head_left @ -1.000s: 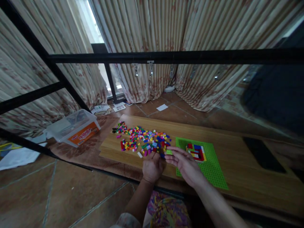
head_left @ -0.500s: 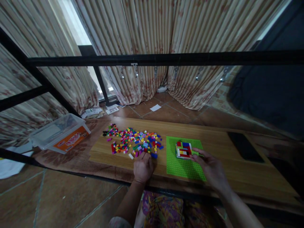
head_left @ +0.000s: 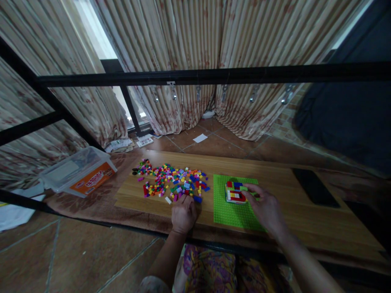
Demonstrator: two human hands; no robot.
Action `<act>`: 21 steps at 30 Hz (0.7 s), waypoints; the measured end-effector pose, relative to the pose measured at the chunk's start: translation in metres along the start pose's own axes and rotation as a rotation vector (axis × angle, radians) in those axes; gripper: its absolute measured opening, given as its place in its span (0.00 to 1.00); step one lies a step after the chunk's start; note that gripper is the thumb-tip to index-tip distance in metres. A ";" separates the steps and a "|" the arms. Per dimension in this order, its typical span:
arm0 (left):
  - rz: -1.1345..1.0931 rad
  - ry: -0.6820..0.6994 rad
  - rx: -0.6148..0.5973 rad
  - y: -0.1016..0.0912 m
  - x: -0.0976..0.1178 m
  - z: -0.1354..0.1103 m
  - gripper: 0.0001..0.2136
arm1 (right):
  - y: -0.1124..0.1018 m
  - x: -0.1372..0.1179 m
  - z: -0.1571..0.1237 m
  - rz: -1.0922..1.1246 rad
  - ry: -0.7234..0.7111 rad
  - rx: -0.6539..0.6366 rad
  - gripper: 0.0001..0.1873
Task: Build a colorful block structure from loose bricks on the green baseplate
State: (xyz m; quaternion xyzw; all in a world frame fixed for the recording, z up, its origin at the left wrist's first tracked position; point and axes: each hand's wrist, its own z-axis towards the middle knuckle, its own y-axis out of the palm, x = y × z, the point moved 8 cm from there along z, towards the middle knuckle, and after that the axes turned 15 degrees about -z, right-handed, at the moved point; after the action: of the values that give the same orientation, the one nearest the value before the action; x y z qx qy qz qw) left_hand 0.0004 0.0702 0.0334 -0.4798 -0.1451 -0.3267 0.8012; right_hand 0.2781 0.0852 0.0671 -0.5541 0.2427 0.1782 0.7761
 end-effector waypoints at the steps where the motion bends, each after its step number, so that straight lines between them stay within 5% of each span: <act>1: 0.001 0.004 0.003 0.000 0.000 0.000 0.09 | 0.001 -0.003 0.003 -0.026 -0.047 0.019 0.18; 6: -0.001 0.000 -0.001 0.000 0.000 0.001 0.10 | 0.015 0.012 0.008 0.012 -0.038 0.079 0.19; 13: -0.010 -0.011 0.007 0.000 -0.001 0.000 0.10 | 0.031 0.028 0.008 0.116 0.040 0.005 0.20; 21: -0.014 -0.002 0.010 0.000 -0.002 0.000 0.09 | 0.045 0.036 0.002 0.374 0.263 -0.002 0.22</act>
State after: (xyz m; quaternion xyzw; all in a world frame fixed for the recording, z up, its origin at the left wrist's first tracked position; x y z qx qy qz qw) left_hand -0.0011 0.0712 0.0320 -0.4751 -0.1507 -0.3312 0.8012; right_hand 0.2837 0.1015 0.0123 -0.5186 0.4402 0.2452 0.6907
